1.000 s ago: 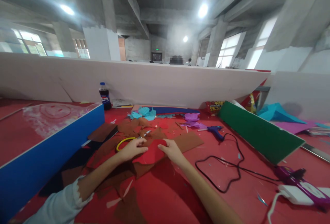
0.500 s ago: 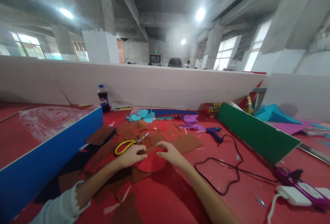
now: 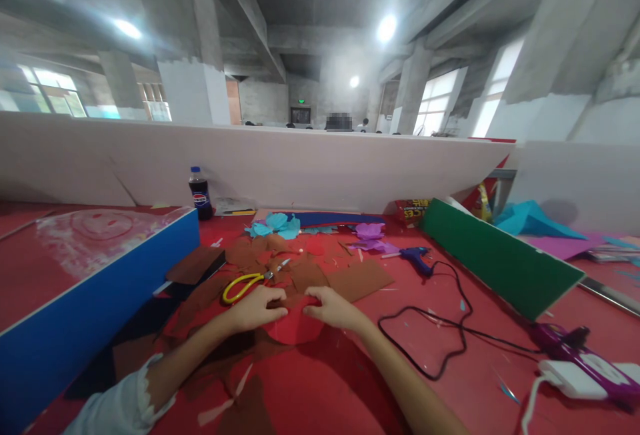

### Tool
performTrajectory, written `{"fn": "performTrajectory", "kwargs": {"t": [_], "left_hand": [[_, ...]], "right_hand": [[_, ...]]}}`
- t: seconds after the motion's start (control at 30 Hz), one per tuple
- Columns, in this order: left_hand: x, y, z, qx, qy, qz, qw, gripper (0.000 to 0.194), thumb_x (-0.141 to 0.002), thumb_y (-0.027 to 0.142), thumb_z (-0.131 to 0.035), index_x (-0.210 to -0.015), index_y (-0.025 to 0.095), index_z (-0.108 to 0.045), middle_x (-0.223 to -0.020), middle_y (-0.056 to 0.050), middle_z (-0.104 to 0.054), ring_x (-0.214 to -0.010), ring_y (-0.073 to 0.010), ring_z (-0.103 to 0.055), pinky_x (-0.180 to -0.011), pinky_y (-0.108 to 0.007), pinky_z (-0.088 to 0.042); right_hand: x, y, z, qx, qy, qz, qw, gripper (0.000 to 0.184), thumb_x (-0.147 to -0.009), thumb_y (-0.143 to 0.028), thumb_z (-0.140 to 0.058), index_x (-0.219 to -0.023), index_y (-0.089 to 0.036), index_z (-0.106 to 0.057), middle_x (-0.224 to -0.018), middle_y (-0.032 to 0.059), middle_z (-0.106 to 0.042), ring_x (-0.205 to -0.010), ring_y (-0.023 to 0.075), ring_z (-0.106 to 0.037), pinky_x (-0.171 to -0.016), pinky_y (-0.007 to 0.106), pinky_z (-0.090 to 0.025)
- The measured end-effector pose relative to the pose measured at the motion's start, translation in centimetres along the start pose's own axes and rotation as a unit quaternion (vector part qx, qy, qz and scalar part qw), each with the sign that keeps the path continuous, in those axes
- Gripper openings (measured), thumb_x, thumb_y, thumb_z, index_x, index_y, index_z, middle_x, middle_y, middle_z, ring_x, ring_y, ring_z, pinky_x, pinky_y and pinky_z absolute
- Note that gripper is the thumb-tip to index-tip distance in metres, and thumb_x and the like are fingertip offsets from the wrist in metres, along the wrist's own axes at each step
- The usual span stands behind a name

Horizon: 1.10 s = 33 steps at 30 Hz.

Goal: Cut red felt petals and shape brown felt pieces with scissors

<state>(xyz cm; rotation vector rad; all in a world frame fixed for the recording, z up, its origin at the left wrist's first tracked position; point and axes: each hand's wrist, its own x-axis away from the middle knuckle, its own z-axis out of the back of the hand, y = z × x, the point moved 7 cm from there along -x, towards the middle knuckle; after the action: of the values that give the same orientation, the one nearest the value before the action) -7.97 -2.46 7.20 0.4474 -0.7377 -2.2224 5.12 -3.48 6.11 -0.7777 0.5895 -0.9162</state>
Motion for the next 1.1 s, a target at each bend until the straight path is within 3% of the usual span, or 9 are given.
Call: {"fn": "performTrajectory", "kwargs": {"t": [0.3,0.5,0.77,0.93,1.1], "left_hand": [[0.1,0.2,0.2,-0.003,0.007,0.001,1.000,0.015,-0.070,0.026,-0.048,-0.060,0.016,-0.044,-0.055,0.006,-0.039,-0.055,-0.0075,-0.037,-0.050,-0.019,-0.022],[0.0,0.4,0.8,-0.019,0.020,-0.011,1.000,0.017,-0.070,0.027,-0.048,-0.059,0.016,-0.043,-0.054,0.006,-0.039,-0.054,-0.0073,-0.037,-0.049,-0.019,-0.021],[-0.1,-0.5,2.0,0.022,0.051,0.004,0.998,0.013,-0.070,0.027,-0.049,-0.063,0.016,-0.049,-0.056,0.006,-0.043,-0.056,-0.0083,-0.039,-0.052,-0.018,-0.027],[-0.2,-1.2,3.6,0.032,0.083,0.015,0.996,0.016,-0.073,0.029,-0.045,-0.067,0.016,-0.051,-0.061,0.004,-0.049,-0.059,-0.0092,-0.043,-0.054,-0.018,-0.031],[0.3,-3.0,6.1,-0.079,0.142,0.042,0.986,0.026,-0.081,0.035,-0.037,-0.069,0.018,-0.053,-0.065,0.001,-0.057,-0.064,-0.0120,-0.051,-0.059,-0.020,-0.032]], "right_hand": [[0.2,-0.6,0.0,0.008,-0.002,0.018,1.000,0.005,-0.074,-0.021,-0.048,-0.074,-0.016,-0.049,-0.074,-0.0025,-0.050,-0.069,0.0112,-0.044,-0.064,0.022,-0.033],[0.0,-0.6,0.1,0.049,0.001,0.022,0.999,0.018,-0.075,-0.024,-0.048,-0.060,-0.015,-0.044,-0.059,-0.0052,-0.041,-0.058,0.0089,-0.035,-0.055,0.021,-0.027],[0.0,-0.8,0.8,0.038,0.032,0.027,0.998,0.022,-0.077,-0.027,-0.047,-0.059,-0.015,-0.044,-0.058,-0.0050,-0.038,-0.057,0.0090,-0.033,-0.054,0.022,-0.026],[-0.1,-0.4,1.5,0.048,0.066,0.031,0.996,0.021,-0.078,-0.030,-0.046,-0.063,-0.015,-0.049,-0.062,-0.0030,-0.045,-0.060,0.0102,-0.037,-0.057,0.022,-0.029],[-0.1,0.4,2.5,0.073,0.122,0.028,0.989,0.019,-0.078,-0.029,-0.045,-0.067,-0.016,-0.052,-0.064,-0.0015,-0.051,-0.059,0.0113,-0.041,-0.058,0.022,-0.031]]}}
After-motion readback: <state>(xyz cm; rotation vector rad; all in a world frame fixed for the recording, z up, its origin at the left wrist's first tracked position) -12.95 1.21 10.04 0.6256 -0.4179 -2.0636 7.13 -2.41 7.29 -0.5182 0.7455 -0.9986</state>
